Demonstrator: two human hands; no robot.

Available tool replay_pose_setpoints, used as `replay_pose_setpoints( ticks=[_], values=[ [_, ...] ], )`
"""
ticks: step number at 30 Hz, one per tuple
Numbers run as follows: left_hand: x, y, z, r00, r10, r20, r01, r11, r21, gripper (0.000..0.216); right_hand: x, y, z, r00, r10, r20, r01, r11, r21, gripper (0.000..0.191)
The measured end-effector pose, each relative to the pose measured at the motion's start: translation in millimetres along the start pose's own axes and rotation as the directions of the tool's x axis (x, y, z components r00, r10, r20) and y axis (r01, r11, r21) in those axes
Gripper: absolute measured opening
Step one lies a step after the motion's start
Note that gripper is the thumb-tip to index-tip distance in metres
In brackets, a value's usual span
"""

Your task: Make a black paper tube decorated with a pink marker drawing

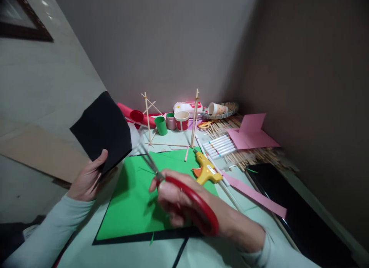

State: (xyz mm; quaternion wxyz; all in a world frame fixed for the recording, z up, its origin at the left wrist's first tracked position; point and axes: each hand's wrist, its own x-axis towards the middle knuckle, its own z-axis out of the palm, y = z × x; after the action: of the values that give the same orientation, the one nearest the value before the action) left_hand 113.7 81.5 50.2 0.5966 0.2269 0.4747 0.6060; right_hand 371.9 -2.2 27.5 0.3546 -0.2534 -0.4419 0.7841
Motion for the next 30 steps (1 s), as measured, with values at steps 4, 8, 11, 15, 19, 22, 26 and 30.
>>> replay_pose_setpoints(
  ticks=[4,8,11,15,19,22,26,30],
  values=[
    [-1.0,-1.7,0.9,0.999,0.042,0.004,-0.042,0.999,0.009,0.040,-4.6,2.1,13.6,0.996,0.038,0.078,-0.037,0.999,-0.003,0.063],
    [0.2,-4.4,-1.5,0.999,0.048,0.017,-0.048,0.999,0.015,0.038,-6.5,-0.8,18.9,0.996,0.026,0.084,-0.036,0.992,0.119,0.059],
    [2.7,-5.4,-3.9,0.995,0.092,0.032,-0.093,0.996,0.008,0.042,-7.7,-2.5,20.5,0.996,0.042,0.082,-0.054,0.986,0.158,0.058],
    [3.9,-5.7,-5.5,0.997,0.061,0.042,-0.061,0.998,0.005,0.043,-10.7,-5.0,22.0,0.996,0.024,0.085,-0.037,0.987,0.154,0.056],
    [1.1,-6.1,-2.8,0.999,0.042,0.024,-0.042,0.999,0.013,0.039,-12.3,-4.5,22.5,0.996,0.025,0.088,-0.038,0.988,0.151,0.056],
    [-0.9,-6.0,0.5,0.999,0.047,-0.004,-0.047,0.999,0.003,0.037,-11.6,-3.6,22.6,0.997,0.023,0.069,-0.031,0.992,0.121,0.055],
    [-0.5,-5.5,2.0,0.998,0.045,-0.034,-0.045,0.999,-0.005,0.034,-9.8,-3.5,22.1,0.999,0.012,0.047,-0.017,0.993,0.118,0.054],
    [2.1,-6.6,-0.7,0.998,0.064,0.010,-0.064,0.998,-0.012,0.034,-7.9,-4.4,20.6,0.999,0.009,0.050,-0.016,0.991,0.136,0.056]
  ],
)
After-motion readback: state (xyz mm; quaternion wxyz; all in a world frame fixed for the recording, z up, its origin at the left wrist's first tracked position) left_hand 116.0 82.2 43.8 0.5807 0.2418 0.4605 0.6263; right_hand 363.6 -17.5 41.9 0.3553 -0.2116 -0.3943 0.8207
